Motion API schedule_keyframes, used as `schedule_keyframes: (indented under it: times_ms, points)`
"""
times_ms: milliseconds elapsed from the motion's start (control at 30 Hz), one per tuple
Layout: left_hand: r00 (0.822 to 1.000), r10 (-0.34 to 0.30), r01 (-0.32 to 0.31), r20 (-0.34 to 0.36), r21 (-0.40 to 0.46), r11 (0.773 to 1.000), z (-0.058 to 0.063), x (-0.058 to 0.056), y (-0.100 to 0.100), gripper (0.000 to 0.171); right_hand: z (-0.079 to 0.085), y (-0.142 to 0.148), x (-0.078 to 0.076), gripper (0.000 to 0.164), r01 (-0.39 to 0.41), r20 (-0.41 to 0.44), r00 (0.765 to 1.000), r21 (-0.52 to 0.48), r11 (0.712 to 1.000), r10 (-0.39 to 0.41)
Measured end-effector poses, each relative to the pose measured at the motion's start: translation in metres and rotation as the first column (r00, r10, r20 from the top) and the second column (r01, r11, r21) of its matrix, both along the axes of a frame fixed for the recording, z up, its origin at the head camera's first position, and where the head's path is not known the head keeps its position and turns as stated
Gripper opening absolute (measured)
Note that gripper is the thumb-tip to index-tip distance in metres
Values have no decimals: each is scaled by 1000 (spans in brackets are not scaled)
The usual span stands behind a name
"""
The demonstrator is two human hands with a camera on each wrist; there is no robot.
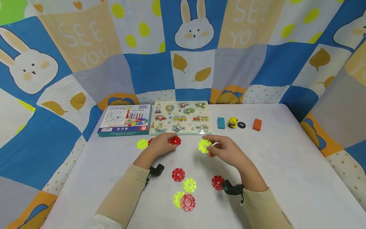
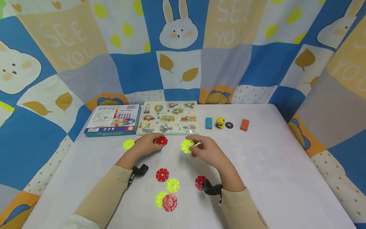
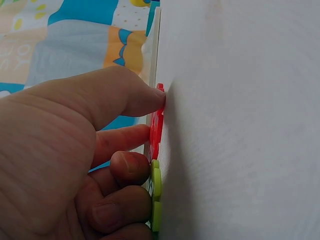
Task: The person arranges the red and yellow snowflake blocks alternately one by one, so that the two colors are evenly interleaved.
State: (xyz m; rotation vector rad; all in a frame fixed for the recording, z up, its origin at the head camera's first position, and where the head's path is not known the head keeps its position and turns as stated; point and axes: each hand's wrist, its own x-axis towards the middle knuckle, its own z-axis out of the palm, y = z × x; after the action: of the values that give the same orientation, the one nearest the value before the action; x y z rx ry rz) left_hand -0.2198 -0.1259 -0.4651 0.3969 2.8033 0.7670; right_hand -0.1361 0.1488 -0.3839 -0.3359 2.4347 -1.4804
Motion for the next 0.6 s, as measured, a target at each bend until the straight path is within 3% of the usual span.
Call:
schedule_keyframes:
  times_ms: [200, 367, 600]
  points:
    - [1000, 12, -12, 13, -12, 1000, 2, 1, 1, 53, -1, -16, -33, 45, 49, 45, 998, -73, 996, -46]
    - [1000, 11, -10, 19, -17, 1000, 2, 0, 2, 54, -21, -33, -55, 47, 114, 88, 990, -97, 989, -106]
    - [1000, -6, 7, 14, -25, 1000, 1, 0, 2, 53, -64, -58, -67, 45, 175, 52, 982, 78, 981, -179]
